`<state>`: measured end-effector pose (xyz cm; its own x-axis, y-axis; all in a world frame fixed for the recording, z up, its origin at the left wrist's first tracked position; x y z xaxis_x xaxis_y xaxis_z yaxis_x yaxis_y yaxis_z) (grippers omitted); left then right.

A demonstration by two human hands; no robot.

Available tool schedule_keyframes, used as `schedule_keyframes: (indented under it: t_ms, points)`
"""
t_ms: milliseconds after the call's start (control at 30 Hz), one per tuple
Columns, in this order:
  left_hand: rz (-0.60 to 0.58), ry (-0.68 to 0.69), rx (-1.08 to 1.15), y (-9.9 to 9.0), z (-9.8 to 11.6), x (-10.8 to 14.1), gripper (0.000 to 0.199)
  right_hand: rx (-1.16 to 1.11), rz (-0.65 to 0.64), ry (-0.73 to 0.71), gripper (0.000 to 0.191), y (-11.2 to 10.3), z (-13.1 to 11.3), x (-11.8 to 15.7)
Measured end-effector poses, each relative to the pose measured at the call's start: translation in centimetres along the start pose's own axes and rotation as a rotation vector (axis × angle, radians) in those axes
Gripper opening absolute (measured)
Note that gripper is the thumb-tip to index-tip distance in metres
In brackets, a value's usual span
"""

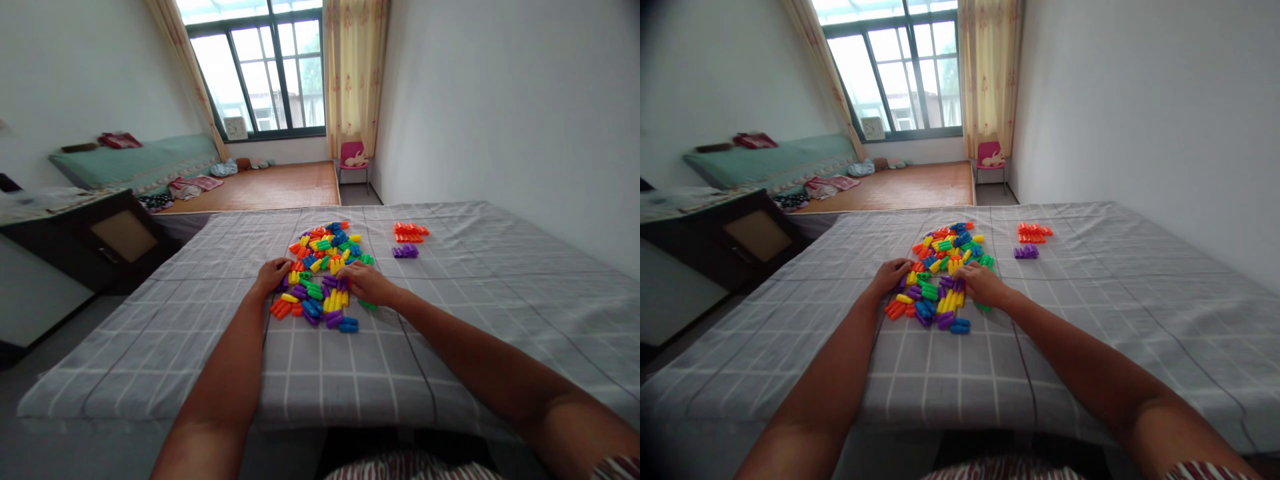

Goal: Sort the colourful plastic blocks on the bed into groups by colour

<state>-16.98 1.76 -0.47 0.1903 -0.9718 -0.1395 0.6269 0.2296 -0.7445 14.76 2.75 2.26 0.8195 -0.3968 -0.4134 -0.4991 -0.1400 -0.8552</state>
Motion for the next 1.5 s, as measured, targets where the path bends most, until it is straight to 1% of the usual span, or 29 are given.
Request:
schedule_keyframes:
  t_ms: [67,133,200,300,367,467,567,667,733,800,867,933,1000,1067,1167,1233,1300,1400,1500]
  points:
    - [-0.001,-0.001,-0.007,0.0,-0.1,-0.1,0.051,-0.019,0.03,0.045,0.031,0.0,0.0,-0.4]
    - [-0.001,0.001,-0.011,0.1,-0.2,-0.2,0.052,0.003,0.014,0.072,0.022,0.1,-0.3,-1.1]
    - [0.002,0.007,-0.012,0.1,-0.3,-0.2,0.052,0.093,-0.048,0.089,0.02,0.2,-0.9,-1.9]
    - [0.003,0.02,-0.014,0.0,-0.3,-0.2,0.05,0.254,-0.138,0.15,0.025,0.5,-1.8,-3.2]
    - [0.002,0.028,-0.012,0.0,-0.3,-0.2,0.049,0.273,-0.167,0.184,0.024,0.7,-2.1,-3.8]
    - [0.004,0.022,0.007,0.0,-0.3,-0.2,0.048,0.179,-0.14,0.15,0.023,0.9,-1.9,-4.3]
    - [-0.003,0.016,0.026,0.0,-0.5,-0.3,0.049,0.073,-0.033,0.12,0.019,0.2,-1.0,-4.1]
    - [-0.012,0.031,0.02,0.1,-0.8,-0.6,0.051,-0.066,0.123,0.199,0.016,-1.3,1.3,-3.2]
    - [-0.011,0.037,0.017,0.1,-0.9,-0.6,0.052,-0.169,0.223,0.279,0.017,-2.6,3.6,-2.1]
    - [-0.014,0.032,0.017,0.0,-0.9,-0.6,0.052,-0.201,0.319,0.382,0.022,-4.1,6.4,-0.6]
    - [-0.023,0.023,0.015,-0.1,-0.7,-0.5,0.053,-0.144,0.392,0.492,0.027,-5.4,9.2,1.2]
    - [-0.027,0.022,0.016,-0.2,-0.4,-0.4,0.053,-0.043,0.429,0.574,0.029,-6.7,11.5,3.0]
    - [-0.026,0.022,0.022,-0.3,-0.2,-0.3,0.053,0.079,0.446,0.612,0.029,-7.7,13.1,4.6]
    - [-0.027,0.016,0.021,-0.4,-0.1,-0.3,0.054,0.18,0.457,0.632,0.031,-8.6,14.0,5.9]
    - [-0.033,0.005,0.018,-0.5,0.0,-0.2,0.056,0.197,0.421,0.667,0.03,-9.2,14.3,6.7]
    - [-0.035,0.001,0.018,-0.5,0.1,-0.2,0.056,0.171,0.356,0.678,0.026,-9.0,14.2,6.7]
    - [-0.031,-0.005,0.017,-0.5,0.2,-0.1,0.057,0.191,0.286,0.656,0.024,-8.5,13.9,6.2]
    - [-0.021,-0.009,0.025,-0.5,0.3,-0.1,0.057,0.293,0.204,0.607,0.024,-7.6,13.5,5.3]
    - [-0.023,-0.007,0.038,-0.5,0.3,-0.1,0.057,0.414,0.141,0.627,0.026,-7.0,13.1,4.8]
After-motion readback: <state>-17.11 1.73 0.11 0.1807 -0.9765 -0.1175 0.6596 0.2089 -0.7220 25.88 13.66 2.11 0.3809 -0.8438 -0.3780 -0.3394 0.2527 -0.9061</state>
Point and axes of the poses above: each hand's wrist, its own x-axis away from the middle knuckle, its own y-axis out of the palm, z = x × y, the point moved 1 cm from there along -x, towards the middle knuckle, and after that the axes turned 6 degrees about -y, right-handed, at the moved point
